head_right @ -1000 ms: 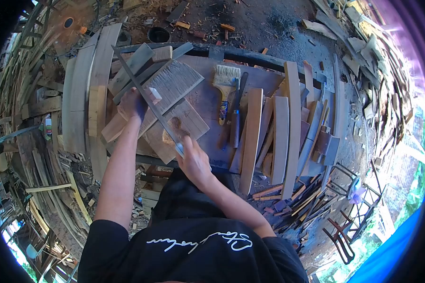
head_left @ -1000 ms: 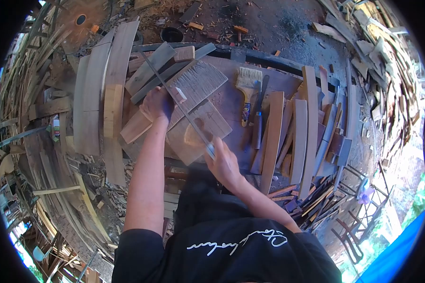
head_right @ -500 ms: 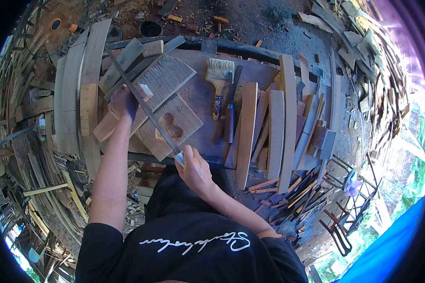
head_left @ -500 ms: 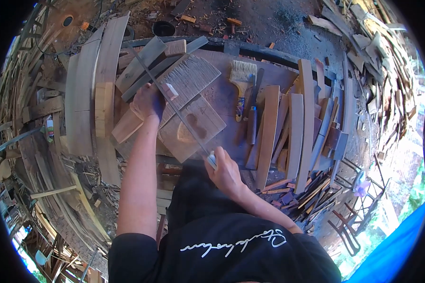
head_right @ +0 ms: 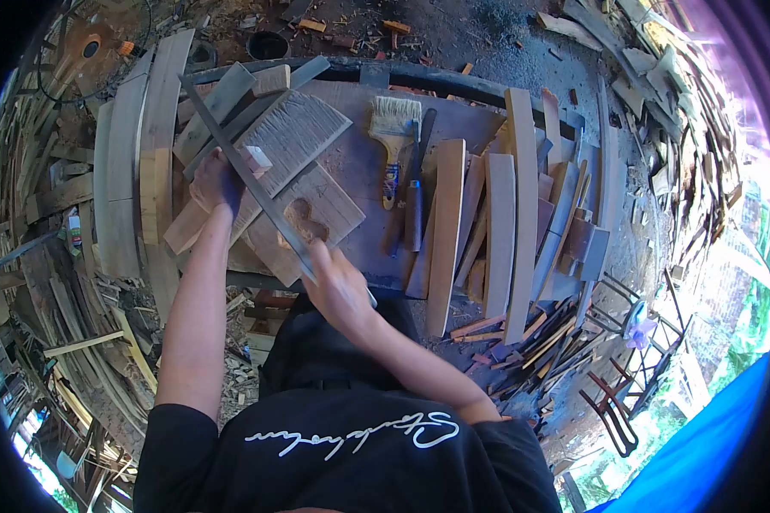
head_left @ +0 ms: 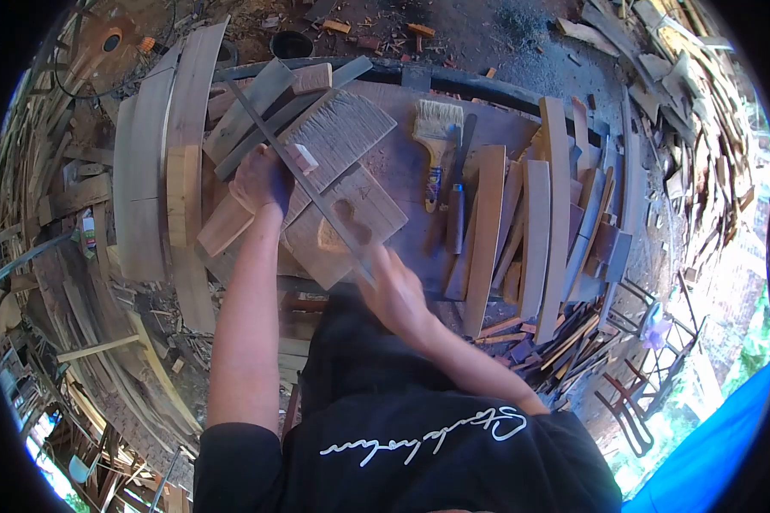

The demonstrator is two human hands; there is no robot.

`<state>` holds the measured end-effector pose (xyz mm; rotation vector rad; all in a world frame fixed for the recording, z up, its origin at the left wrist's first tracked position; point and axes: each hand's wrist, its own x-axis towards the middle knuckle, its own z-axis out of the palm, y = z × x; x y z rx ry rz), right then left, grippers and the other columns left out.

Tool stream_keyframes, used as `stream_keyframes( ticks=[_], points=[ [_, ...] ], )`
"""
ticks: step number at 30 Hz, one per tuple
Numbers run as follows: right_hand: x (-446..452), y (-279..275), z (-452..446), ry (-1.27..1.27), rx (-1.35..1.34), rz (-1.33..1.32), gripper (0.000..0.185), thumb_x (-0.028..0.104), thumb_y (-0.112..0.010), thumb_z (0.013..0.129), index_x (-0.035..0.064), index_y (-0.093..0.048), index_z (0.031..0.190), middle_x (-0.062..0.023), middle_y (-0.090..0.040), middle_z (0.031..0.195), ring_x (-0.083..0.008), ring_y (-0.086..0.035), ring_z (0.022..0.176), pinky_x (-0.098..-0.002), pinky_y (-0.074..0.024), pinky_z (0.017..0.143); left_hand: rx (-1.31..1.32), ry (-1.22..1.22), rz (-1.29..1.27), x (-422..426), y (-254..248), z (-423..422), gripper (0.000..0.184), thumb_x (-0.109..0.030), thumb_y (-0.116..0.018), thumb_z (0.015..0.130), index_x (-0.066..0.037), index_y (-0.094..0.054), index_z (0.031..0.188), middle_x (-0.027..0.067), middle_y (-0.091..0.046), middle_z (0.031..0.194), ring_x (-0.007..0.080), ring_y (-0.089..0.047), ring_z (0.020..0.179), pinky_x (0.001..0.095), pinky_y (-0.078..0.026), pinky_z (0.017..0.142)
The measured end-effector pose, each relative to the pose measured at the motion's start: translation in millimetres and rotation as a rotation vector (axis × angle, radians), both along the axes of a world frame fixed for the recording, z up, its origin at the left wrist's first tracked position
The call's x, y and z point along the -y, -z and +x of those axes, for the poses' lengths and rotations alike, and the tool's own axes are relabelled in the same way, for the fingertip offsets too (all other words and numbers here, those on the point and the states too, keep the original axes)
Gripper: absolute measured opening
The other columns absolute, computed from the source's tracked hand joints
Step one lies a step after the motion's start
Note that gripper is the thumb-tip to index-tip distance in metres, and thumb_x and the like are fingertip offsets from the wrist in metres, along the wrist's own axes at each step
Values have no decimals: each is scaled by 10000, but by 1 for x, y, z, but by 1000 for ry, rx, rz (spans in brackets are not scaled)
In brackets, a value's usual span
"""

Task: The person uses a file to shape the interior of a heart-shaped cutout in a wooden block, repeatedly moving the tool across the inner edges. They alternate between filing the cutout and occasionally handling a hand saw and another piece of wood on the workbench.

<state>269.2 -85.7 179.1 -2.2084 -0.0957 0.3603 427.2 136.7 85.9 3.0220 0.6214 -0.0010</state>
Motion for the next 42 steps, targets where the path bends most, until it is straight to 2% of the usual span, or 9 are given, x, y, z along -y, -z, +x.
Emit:
stream_keyframes(
  ticks=[5,8,10,15,20,22,26,37,42],
  points=[
    [-28,15,41,-19,28,8,499,94,-689,810,37,-457,1248,-227,-613,985,-467,-607,903,-496,-513,746,-27,-1,59,1,-6,3,201,-341,-672,812,-175,-691,924,82,-717,1002,297,-681,994,461,-511,805],
    [12,2,-17,38,2,44,490,97,-689,811,31,-457,1238,-232,-617,1002,-466,-611,914,-497,-515,760,-114,-79,42,14,-27,6,228,-349,-678,805,-185,-697,963,84,-715,1029,293,-682,996,456,-505,819],
    [29,-6,-36,-2,-53,-83,374,156,-723,818,30,-460,1052,-209,-595,874,-417,-644,807,-482,-531,671,-87,-120,-16,11,-24,5,258,-385,-661,815,-190,-702,980,89,-715,1033,300,-682,997,465,-499,822],
    [-26,18,41,-8,150,0,361,141,-699,836,27,-452,1074,-218,-595,882,-428,-642,814,-484,-532,687,-57,-111,-28,7,-18,4,251,-384,-632,837,-190,-702,981,89,-716,1036,304,-682,986,472,-490,824],
    [-7,2,12,68,153,59,349,141,-685,854,23,-447,1081,-237,-587,908,-434,-641,828,-491,-527,679,8,-35,75,5,-11,6,244,-367,-588,859,-181,-702,969,103,-715,1021,326,-678,958,489,-481,814],
    [17,-7,-14,38,-56,37,356,131,-680,859,30,-460,1119,-249,-605,970,-468,-609,881,-522,-497,725,7,-159,-93,15,-25,4,239,-348,-570,859,-171,-700,953,114,-713,1008,340,-670,965,503,-474,805],
    [-8,-11,32,-13,35,-15,343,123,-692,840,23,-440,1050,-223,-568,898,-436,-640,821,-485,-539,677,1,-142,-102,7,-12,5,234,-341,-568,852,-161,-700,924,121,-711,996,347,-666,970,499,-470,805],
    [31,-2,-44,-46,79,-65,411,81,-726,764,28,-499,1102,-187,-546,888,-387,-622,795,-445,-532,661,-39,-84,-61,10,-24,7,367,-497,-612,834,-147,-715,878,135,-719,968,355,-670,991,479,-476,843],
    [-32,33,34,-16,238,-39,405,38,-711,727,37,-492,1068,-183,-542,877,-388,-617,801,-461,-521,677,-2,-150,-98,10,-28,7,397,-522,-582,845,-154,-721,897,125,-717,989,352,-665,1002,484,-470,844]
  ],
)
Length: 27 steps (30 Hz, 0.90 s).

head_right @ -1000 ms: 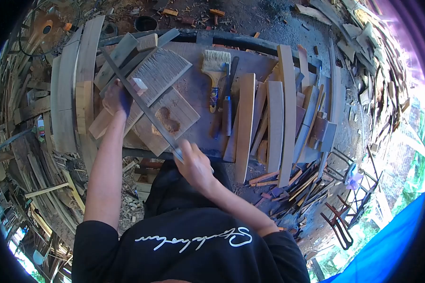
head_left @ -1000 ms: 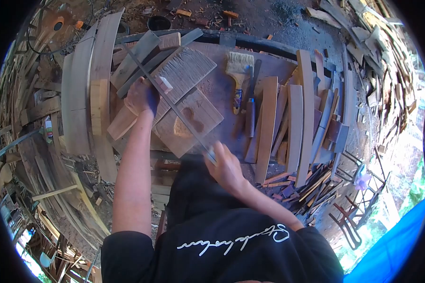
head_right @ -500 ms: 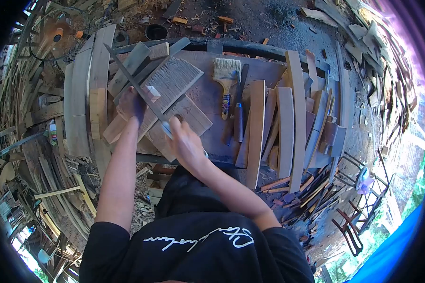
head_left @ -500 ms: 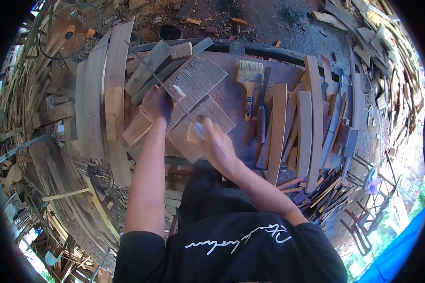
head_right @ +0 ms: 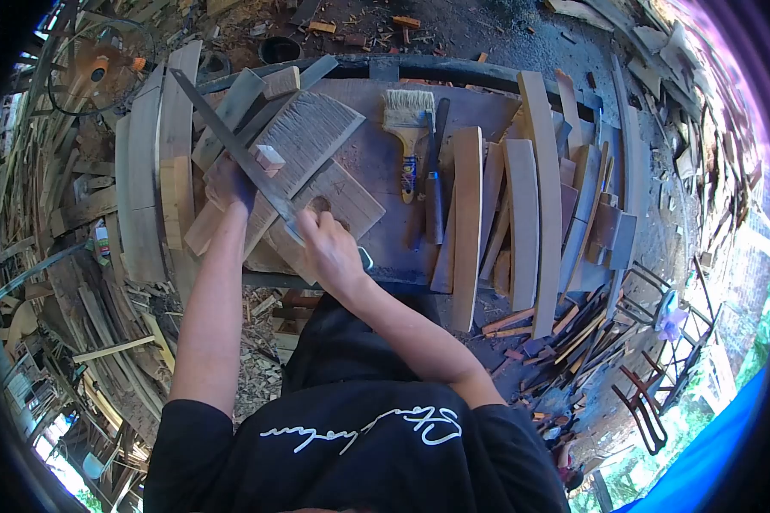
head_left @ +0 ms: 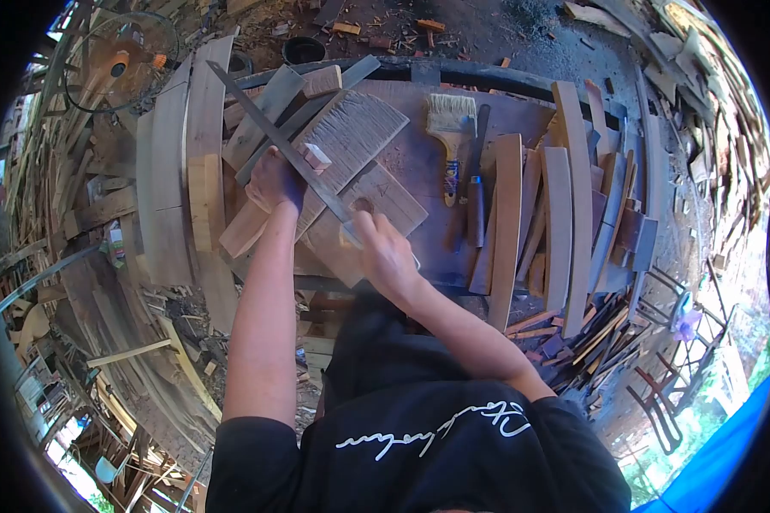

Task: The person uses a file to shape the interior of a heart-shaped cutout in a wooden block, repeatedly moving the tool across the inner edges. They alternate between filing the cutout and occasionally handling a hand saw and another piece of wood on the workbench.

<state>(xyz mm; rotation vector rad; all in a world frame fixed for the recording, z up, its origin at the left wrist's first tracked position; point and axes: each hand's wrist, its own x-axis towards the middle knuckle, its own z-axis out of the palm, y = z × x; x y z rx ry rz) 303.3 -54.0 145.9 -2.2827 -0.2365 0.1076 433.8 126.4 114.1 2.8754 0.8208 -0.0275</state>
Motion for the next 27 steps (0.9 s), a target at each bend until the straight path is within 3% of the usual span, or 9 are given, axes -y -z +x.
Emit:
stream_keyframes(
  ticks=[8,11,15,19,22,24,27],
  points=[
    [67,-16,-88,15,-184,8,397,38,-714,727,41,-501,1062,-180,-552,885,-389,-625,819,-465,-525,685,-20,-19,-37,-3,2,3,347,-456,-550,874,-154,-718,915,127,-715,1006,353,-660,1011,487,-478,832],
    [20,-10,-17,21,-91,95,363,39,-686,761,44,-502,1074,-196,-557,899,-404,-622,819,-478,-524,689,-19,33,-24,-2,3,1,334,-440,-558,874,-146,-715,907,135,-713,999,356,-665,998,498,-487,808],
    [7,-5,1,36,-56,119,326,51,-663,792,46,-503,1076,-203,-559,905,-421,-618,818,-481,-525,691,-13,69,75,-1,-4,2,359,-480,-654,814,-135,-715,893,140,-717,983,359,-673,979,503,-497,793],
    [70,-16,-85,19,-200,28,322,59,-681,798,36,-503,1066,-186,-562,885,-411,-618,804,-470,-525,695,-56,5,2,0,-6,7,441,-536,-736,735,-137,-715,920,139,-723,968,356,-677,980,495,-507,794],
    [67,-22,-76,19,-175,46,338,30,-672,782,45,-504,1076,-181,-560,873,-410,-615,789,-472,-520,694,-8,44,-30,1,-10,1,452,-538,-731,740,-135,-713,945,149,-722,968,355,-674,993,494,-508,803],
    [27,-11,-26,58,-128,153,326,76,-687,812,45,-493,1072,-201,-569,904,-447,-600,833,-505,-497,729,-25,49,-22,2,-8,1,448,-535,-721,750,-137,-713,955,153,-720,982,356,-672,1000,497,-507,805],
    [-4,1,12,37,-126,114,353,62,-673,807,36,-484,1105,-206,-570,910,-451,-600,842,-510,-498,737,-29,39,34,-6,1,4,429,-524,-697,775,-144,-714,971,156,-717,1011,356,-670,1007,498,-503,815]
  ],
)
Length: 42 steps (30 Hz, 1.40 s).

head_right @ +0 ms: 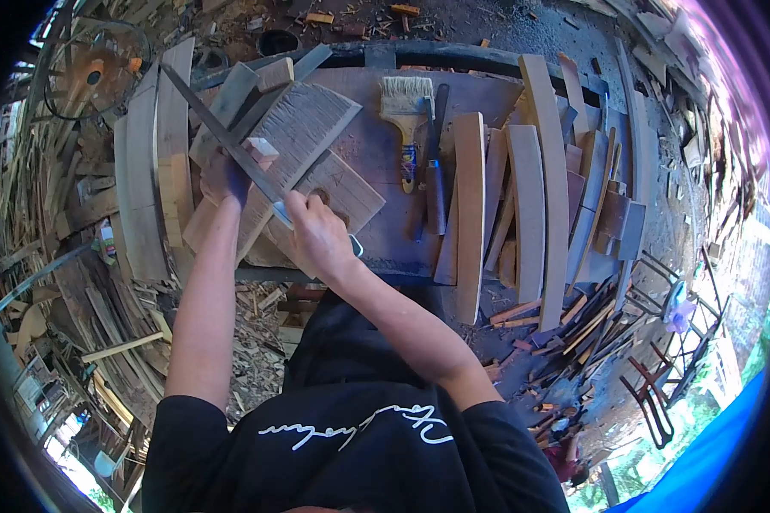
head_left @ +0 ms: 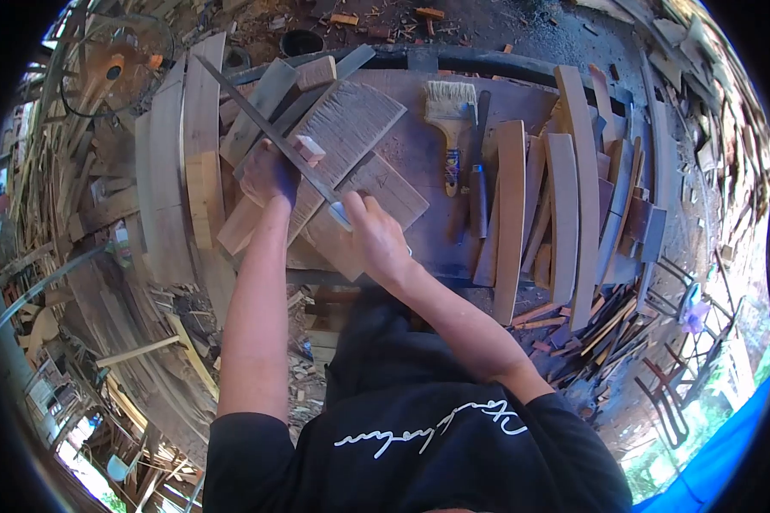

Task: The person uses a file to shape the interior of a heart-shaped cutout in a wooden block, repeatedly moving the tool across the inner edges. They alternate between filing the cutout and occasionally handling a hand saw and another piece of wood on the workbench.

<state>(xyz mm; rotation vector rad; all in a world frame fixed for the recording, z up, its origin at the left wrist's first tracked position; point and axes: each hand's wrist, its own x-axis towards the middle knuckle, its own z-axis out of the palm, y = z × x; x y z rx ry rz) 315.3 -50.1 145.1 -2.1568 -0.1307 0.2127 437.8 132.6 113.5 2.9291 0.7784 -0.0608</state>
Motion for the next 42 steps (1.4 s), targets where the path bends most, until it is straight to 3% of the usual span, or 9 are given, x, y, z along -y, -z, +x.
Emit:
stream_keyframes(
  ticks=[6,14,20,25,30,32,35,39,42],
  points=[
    [75,-26,-100,-9,-172,-67,245,83,-687,840,23,-523,1012,-185,-567,897,-424,-597,841,-482,-490,709,7,-77,-83,6,-8,3,370,-465,-613,842,-144,-713,996,146,-714,1046,355,-669,1006,480,-495,861],
    [14,7,-11,-9,33,-20,314,77,-712,789,60,-525,1041,-181,-558,897,-409,-615,809,-479,-516,693,39,-37,-55,0,-5,8,340,-429,-560,870,-149,-724,970,158,-716,999,374,-666,988,497,-484,836],
    [73,-22,-97,2,-107,-57,281,88,-697,816,44,-519,1029,-174,-554,876,-407,-615,809,-475,-513,691,-2,-22,-74,0,-8,6,378,-459,-529,889,-136,-720,939,163,-715,984,378,-666,986,496,-499,804],
    [2,-11,11,-5,-64,56,300,49,-674,810,39,-483,1042,-208,-576,951,-457,-592,893,-507,-485,745,54,-28,-53,-3,2,6,392,-480,-522,895,-149,-717,970,164,-711,1017,378,-662,1000,488,-503,821],
    [39,-20,-34,-3,-5,29,459,53,-703,786,69,-482,1188,-191,-562,904,-421,-616,855,-472,-516,714,15,-29,-62,-11,11,8,427,-494,-534,888,-152,-715,1069,152,-712,1048,359,-664,1019,482,-498,850],
    [72,-12,-88,-25,-73,-31,457,63,-709,790,76,-489,1191,-187,-562,901,-421,-615,853,-470,-517,716,23,-65,-66,-9,11,7,448,-500,-535,885,-150,-713,1101,148,-713,1057,354,-665,1023,481,-496,857],
    [67,-11,-85,-1,-104,-40,446,66,-706,794,64,-491,1184,-190,-564,905,-421,-615,850,-470,-516,714,-2,-36,-3,-4,6,0,459,-486,-572,866,-145,-710,1140,140,-714,1073,350,-669,1021,475,-495,862],
    [-7,3,18,-33,-37,-15,390,63,-676,834,46,-497,1180,-210,-583,928,-459,-598,865,-497,-494,734,50,-48,-53,-3,0,6,415,-478,-606,850,-127,-708,1046,153,-711,1038,378,-660,999,482,-490,856],
    [13,-12,1,-15,13,46,350,68,-665,847,36,-503,1157,-210,-585,917,-459,-599,865,-499,-494,735,62,-9,-37,-8,8,7,378,-468,-606,850,-120,-700,964,162,-708,999,397,-654,975,493,-487,843]
  ],
)
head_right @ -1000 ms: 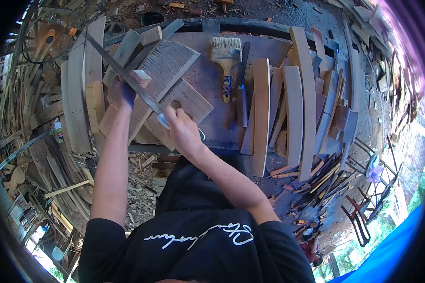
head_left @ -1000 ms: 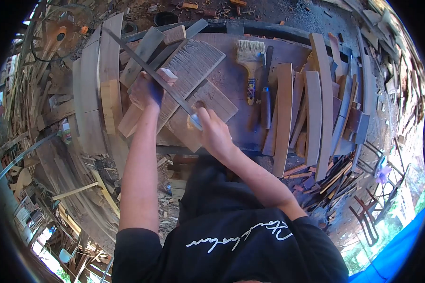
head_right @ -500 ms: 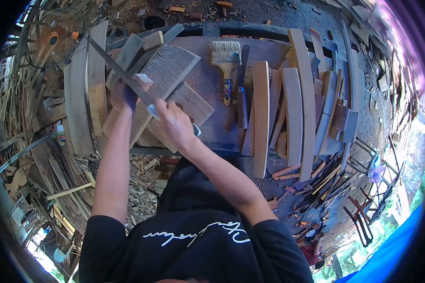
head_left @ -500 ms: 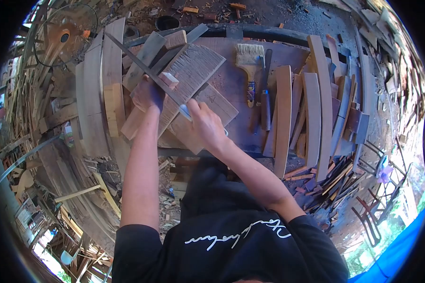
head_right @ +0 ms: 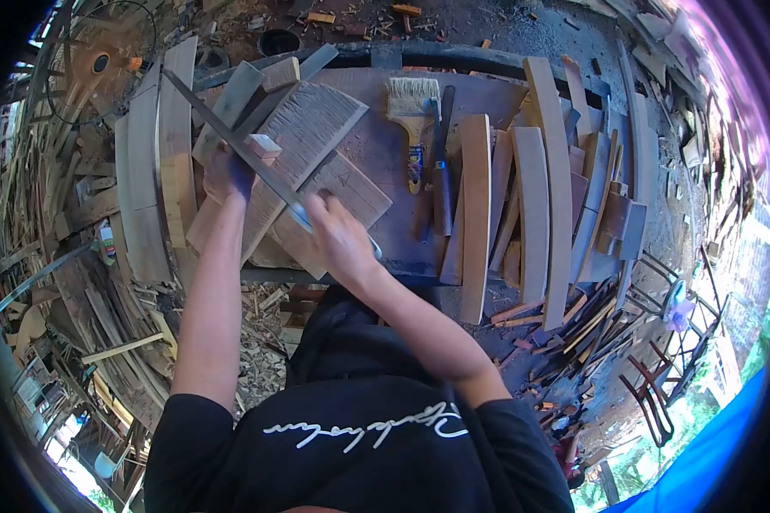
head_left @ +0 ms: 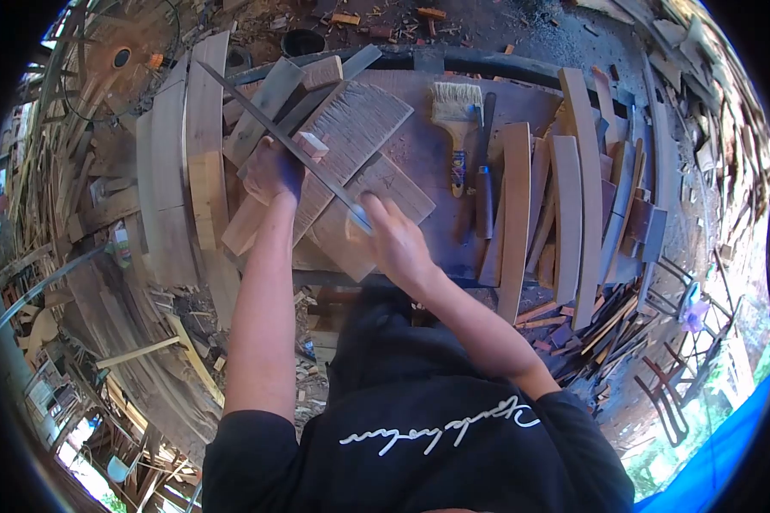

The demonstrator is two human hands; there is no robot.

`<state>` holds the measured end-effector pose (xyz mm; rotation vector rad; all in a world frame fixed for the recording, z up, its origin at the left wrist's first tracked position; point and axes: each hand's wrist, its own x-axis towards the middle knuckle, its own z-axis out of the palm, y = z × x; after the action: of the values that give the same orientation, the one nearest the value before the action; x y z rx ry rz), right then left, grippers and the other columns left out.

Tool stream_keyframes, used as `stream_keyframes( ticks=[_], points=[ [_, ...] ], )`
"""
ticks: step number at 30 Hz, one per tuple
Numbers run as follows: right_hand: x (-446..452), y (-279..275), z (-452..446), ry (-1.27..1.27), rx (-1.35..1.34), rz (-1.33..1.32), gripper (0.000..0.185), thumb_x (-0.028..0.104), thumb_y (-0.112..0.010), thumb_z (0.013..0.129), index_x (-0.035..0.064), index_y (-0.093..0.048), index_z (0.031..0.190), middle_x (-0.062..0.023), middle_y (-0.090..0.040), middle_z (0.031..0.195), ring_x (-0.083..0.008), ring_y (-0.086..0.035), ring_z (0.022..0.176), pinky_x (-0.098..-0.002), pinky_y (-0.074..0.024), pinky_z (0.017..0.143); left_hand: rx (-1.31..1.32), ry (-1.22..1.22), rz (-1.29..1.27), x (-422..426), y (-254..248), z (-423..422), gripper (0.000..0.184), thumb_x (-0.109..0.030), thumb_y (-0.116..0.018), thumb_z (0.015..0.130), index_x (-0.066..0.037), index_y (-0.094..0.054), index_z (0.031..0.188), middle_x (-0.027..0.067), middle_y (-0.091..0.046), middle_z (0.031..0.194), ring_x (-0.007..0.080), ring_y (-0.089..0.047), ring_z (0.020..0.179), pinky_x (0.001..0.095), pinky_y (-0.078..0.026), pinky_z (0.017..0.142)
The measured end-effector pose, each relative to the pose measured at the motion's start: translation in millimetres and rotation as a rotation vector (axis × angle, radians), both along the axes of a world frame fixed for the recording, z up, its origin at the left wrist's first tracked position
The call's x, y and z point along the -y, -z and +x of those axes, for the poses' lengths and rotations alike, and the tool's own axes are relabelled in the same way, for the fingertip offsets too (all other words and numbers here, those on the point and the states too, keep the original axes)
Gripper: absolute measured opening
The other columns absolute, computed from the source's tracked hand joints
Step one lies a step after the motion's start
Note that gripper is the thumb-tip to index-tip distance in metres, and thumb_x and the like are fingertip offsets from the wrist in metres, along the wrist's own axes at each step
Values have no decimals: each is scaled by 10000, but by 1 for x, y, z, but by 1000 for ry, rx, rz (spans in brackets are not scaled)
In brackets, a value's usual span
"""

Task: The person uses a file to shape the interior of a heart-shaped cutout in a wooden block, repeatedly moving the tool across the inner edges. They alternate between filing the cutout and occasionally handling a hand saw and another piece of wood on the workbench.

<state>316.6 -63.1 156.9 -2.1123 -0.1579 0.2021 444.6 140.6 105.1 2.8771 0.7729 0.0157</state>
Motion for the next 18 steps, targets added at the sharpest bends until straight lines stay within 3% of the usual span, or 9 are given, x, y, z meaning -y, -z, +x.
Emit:
stream_keyframes(
  ticks=[2,4,7,12,14,18],
  points=[
    [30,-16,-42,43,-54,-21,309,62,-693,799,33,-493,1033,-193,-563,910,-420,-611,866,-478,-509,731,21,37,16,1,2,-1,364,-465,-598,852,-121,-694,927,166,-706,975,405,-651,962,501,-486,833],
    [57,-17,-81,-15,-195,-122,289,57,-691,799,41,-506,1020,-191,-557,900,-425,-609,864,-482,-508,736,68,6,-14,5,-5,-2,351,-463,-595,850,-135,-700,919,166,-708,957,401,-656,952,502,-488,823],
    [36,-8,-53,25,-116,-40,328,75,-666,848,27,-514,1133,-216,-586,972,-449,-601,892,-503,-491,732,-14,-41,-58,12,-19,-3,379,-493,-584,850,-141,-701,930,163,-711,963,398,-659,960,503,-485,829],
    [-18,9,17,-36,-80,-72,368,64,-664,826,57,-490,1151,-227,-583,970,-452,-597,905,-510,-493,746,3,-83,-56,7,-11,1,398,-491,-533,879,-136,-703,944,164,-713,991,392,-661,976,498,-477,825],
    [11,-10,-13,-2,-48,-29,353,69,-662,827,65,-476,1126,-201,-564,917,-436,-610,844,-502,-503,693,15,-110,-70,9,-11,1,409,-491,-513,891,-138,-707,959,165,-714,997,391,-661,980,500,-475,820],
    [45,-19,-56,23,-149,-73,365,71,-685,808,60,-492,1118,-201,-565,923,-437,-610,863,-502,-507,720,-11,-60,-99,11,-18,1,443,-480,-503,891,-109,-712,1012,167,-715,1005,396,-660,980,501,-472,823]
  ],
)
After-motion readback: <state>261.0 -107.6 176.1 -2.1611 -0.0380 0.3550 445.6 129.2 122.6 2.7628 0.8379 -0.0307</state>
